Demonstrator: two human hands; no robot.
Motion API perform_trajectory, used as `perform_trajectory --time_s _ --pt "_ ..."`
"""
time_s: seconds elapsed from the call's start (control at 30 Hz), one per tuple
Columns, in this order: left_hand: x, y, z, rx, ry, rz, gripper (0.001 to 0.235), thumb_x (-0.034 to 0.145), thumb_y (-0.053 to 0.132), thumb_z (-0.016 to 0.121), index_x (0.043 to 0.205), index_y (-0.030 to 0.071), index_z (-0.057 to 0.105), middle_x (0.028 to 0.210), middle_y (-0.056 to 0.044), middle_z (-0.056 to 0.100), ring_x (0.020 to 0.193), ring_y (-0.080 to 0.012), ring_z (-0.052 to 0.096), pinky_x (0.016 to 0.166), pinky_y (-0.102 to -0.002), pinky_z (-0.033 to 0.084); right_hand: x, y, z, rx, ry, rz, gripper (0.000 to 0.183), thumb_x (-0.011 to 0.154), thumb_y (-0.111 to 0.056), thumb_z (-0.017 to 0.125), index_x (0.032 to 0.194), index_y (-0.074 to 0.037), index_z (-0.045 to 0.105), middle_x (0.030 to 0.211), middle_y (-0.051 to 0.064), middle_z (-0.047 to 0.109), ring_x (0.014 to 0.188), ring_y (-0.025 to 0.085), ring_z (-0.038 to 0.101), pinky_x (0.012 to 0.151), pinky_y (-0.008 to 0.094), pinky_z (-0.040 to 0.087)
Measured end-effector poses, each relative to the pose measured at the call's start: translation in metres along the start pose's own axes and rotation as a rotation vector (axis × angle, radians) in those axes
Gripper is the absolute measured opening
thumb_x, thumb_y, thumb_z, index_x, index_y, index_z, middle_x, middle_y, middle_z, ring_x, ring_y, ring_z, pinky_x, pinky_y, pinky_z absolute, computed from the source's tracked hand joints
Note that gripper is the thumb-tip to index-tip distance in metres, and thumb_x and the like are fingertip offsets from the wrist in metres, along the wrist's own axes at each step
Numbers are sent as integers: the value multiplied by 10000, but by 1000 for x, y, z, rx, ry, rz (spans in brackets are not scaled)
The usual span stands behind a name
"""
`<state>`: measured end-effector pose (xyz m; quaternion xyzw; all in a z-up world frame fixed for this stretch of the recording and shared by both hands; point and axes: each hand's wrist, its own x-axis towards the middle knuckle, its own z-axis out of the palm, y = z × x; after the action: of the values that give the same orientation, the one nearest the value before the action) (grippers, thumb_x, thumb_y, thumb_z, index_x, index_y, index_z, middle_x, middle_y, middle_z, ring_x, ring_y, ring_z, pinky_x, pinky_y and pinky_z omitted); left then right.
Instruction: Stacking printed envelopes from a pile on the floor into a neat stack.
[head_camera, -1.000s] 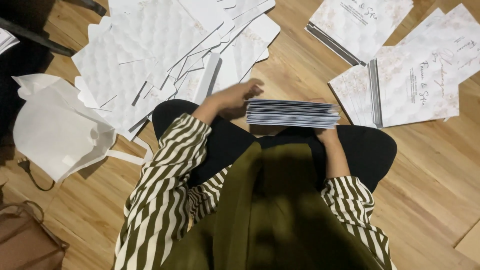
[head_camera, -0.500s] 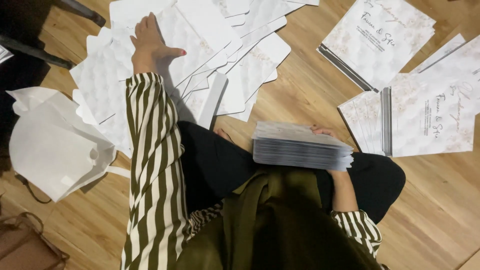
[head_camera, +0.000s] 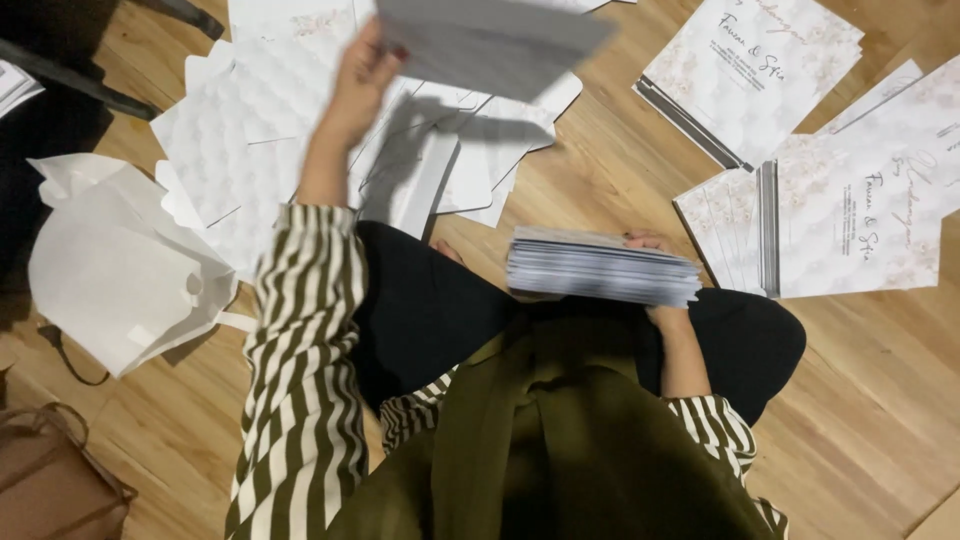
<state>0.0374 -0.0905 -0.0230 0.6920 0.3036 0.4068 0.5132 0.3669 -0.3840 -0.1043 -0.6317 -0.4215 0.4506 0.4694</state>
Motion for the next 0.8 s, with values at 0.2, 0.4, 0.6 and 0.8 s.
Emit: perform_trajectory --time_s 0.2,0.4,0.6,0.8 --pt "-81 17 133 217 -337 -398 412 901 7 453 1291 -84 357 1290 -314 389 1240 -415 326 1046 -510 255 -7 1 3 -32 62 -84 102 802 -45 555 897 -44 518 1141 134 481 1098 225 457 966 305 349" --pt "-106 5 153 210 -532 -398 377 801 -1 566 1128 156 463 1057 -179 589 1077 -388 518 953 -496 357 1 6 -3 -48 87 -79 149 796 -43 573 929 -48 507 1138 138 497 1088 234 476 946 300 367" --pt "-105 11 145 319 -749 -422 630 679 -62 639 1217 59 335 1156 -287 525 1117 -485 448 980 -564 318 2 13 -7 -55 71 -92 196 789 -40 590 961 -51 497 1135 142 514 1078 243 495 927 296 384" --pt "-90 21 134 377 -814 -472 1040 620 -121 641 1421 124 24 1267 -285 447 1180 -447 418 997 -492 326 2 24 -8 -77 -2 -89 243 783 -37 608 993 -54 487 1133 146 531 1069 252 514 907 292 401"
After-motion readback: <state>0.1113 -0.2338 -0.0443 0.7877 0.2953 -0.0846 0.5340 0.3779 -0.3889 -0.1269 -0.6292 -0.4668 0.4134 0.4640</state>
